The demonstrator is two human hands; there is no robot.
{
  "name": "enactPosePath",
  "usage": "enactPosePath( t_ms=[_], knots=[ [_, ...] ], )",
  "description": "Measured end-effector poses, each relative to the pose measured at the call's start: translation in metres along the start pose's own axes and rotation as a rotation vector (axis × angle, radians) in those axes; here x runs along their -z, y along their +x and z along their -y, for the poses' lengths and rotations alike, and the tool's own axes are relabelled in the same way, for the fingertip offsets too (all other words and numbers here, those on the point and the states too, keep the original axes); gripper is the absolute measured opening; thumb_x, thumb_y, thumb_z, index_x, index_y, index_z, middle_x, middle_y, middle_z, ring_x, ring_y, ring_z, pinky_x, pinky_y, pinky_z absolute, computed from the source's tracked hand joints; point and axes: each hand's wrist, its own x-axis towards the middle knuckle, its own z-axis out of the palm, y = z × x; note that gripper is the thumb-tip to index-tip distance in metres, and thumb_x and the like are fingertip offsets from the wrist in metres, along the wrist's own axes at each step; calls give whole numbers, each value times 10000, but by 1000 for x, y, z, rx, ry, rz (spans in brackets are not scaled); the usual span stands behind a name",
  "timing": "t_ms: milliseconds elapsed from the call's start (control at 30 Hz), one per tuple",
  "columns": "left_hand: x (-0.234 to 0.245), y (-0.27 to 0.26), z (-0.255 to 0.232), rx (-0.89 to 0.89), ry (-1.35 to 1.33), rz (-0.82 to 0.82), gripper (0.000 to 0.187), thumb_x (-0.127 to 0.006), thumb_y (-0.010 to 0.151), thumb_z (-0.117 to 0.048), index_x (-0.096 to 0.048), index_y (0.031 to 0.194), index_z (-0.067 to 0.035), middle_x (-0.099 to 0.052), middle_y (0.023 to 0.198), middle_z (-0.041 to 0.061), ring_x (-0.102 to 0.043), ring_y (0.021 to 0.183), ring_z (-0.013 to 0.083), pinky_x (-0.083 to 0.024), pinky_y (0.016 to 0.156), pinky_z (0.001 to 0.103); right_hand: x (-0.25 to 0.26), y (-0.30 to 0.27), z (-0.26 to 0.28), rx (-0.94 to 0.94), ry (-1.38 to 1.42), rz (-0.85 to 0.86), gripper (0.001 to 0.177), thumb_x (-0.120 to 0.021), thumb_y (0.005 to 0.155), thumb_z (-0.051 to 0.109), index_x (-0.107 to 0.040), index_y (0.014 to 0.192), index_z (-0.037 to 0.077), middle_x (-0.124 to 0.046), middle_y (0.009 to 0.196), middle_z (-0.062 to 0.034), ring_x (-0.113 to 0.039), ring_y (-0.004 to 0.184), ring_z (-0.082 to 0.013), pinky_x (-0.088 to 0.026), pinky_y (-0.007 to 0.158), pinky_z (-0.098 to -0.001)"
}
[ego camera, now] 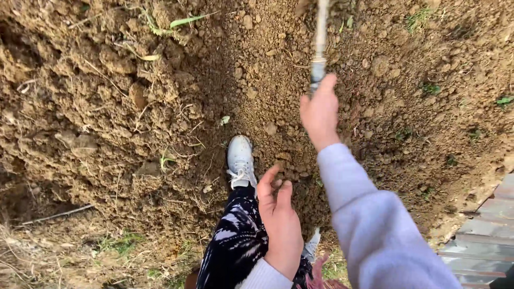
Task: The person digs into the soil using a hoe and plants seedlings from a container into the ground by hand.
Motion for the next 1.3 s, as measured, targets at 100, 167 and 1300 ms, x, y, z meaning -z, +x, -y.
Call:
enactPosePath(
  t_ms=[100, 167, 1300],
  knots=[
    [10, 2, 11, -66, -34, -25, 382, -592, 908, -14, -660, 1279, -77, -664, 1250, 60, -588, 1104, 157, -466, 1017, 289, -26, -27, 36, 27, 86, 86, 385, -652, 938, -1, -389, 1211, 64, -696, 958, -125, -701, 716, -240, -614, 573, -379],
    [16, 1, 16, -110, -54, -28, 397, -603, 916, -25, -638, 1309, -70, -645, 1222, 49, -566, 1051, 147, -467, 988, 284, -52, -41, 41, 15, 137, 157, 310, -616, 948, 0, -411, 1166, 83, -694, 914, -98, -690, 682, -224, -583, 532, -387],
    [275, -211, 88, -621, 43, -270, 379, -533, 1004, 22, -543, 1355, -119, -566, 1381, 46, -521, 1103, 128, -472, 994, 265, 221, -477, -505, -54, -302, 85, 327, -639, 946, 233, -728, 1251, 156, -651, 1304, -154, -612, 1163, -309, -494, 1001, -470]
  ],
)
